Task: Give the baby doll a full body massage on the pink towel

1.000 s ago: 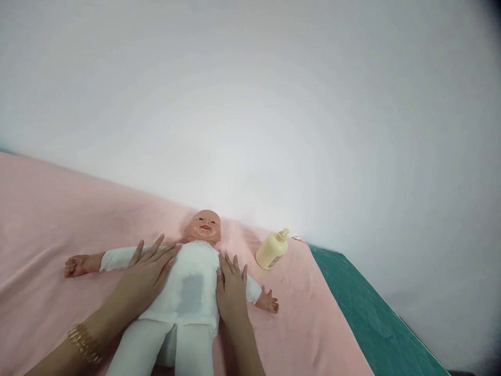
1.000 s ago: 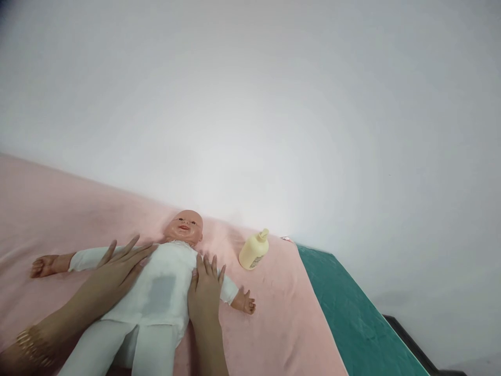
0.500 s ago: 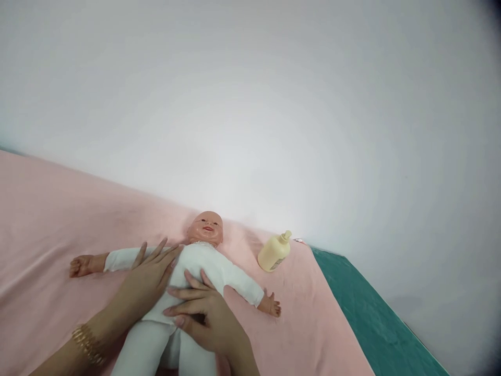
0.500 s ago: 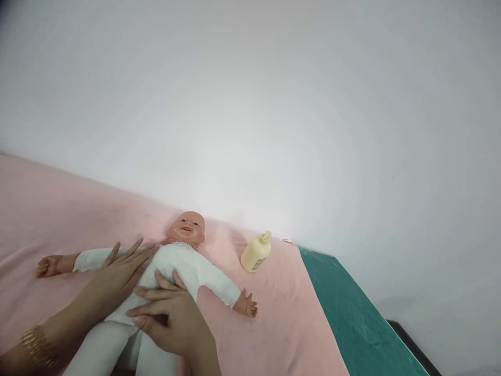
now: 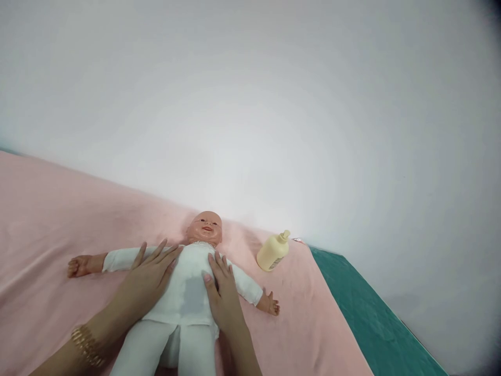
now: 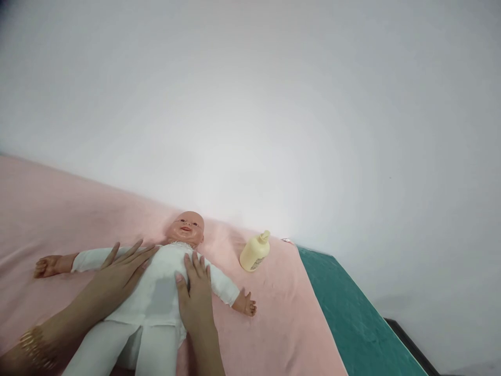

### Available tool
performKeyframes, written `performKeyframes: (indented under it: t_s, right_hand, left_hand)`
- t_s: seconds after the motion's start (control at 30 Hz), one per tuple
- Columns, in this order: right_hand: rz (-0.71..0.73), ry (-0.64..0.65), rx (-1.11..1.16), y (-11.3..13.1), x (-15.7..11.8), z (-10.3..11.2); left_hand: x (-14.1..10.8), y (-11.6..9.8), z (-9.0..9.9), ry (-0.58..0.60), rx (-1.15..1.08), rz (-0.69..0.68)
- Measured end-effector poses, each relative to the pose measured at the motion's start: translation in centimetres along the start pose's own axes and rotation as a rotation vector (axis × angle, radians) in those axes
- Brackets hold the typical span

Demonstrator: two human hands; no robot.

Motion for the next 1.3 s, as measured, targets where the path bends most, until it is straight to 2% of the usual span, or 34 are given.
performKeyframes:
  t_s: [0.2,0.3,0.37,0.43,0.5,0.63,0.73,0.9,1.13,1.3]
  right_hand:
    - [-0.06,-0.108,-0.149,-1.3,0.1,1.1]
    - [-0.085,-0.116,-0.193,-1.9,0.1,1.3]
    - [-0.094,-0.112,-0.203,-2.2,0.1,1.3]
    - [-0.094,-0.105,-0.201,-2.5,0.1,1.2]
    - [-0.087,-0.095,-0.194,-2.6,0.1,1.2]
    - [-0.081,-0.081,-0.191,-2.5,0.2,1.2]
    - [-0.092,-0.086,-0.189,-2.5,0.2,1.2]
    - [-0.088,-0.084,-0.196,-2.2,0.1,1.2]
    - [-0.092,-0.07,-0.219,-2.2,0.1,0.9]
    - [-0.078,-0.105,-0.194,-2.3,0.1,1.0]
  left_hand:
    - [0.3,0.4,0.3,-0.005,-0.043,0.027]
    - [0.4,-0.7,1.1,0.014,-0.161,-0.038]
    - [0.0,-2.6,1.8,0.101,-0.311,-0.167]
    - [-0.9,-4.9,2.7,0.232,-0.484,-0.315]
    - [-1.9,-6.8,3.5,0.356,-0.63,-0.408]
    - [-3.0,-8.6,4.0,0.52,-0.734,-0.444]
    - [-3.0,-8.9,3.7,0.562,-0.714,-0.437]
    - [-2.2,-7.8,2.2,0.52,-0.626,-0.376]
    - [-0.3,-2.8,-0.3,0.276,-0.329,-0.124]
    - [0.0,-0.3,0.1,0.103,-0.143,0.029]
Point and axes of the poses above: each hand's wrist, its own x-axis towards the middle knuckle, its own z-axis out of the back of the hand, y = z × x, the point moved 8 cm from there along x, towards the middle knuckle, and after that the axes turned 5 degrees about z, right-handed, at the moved point
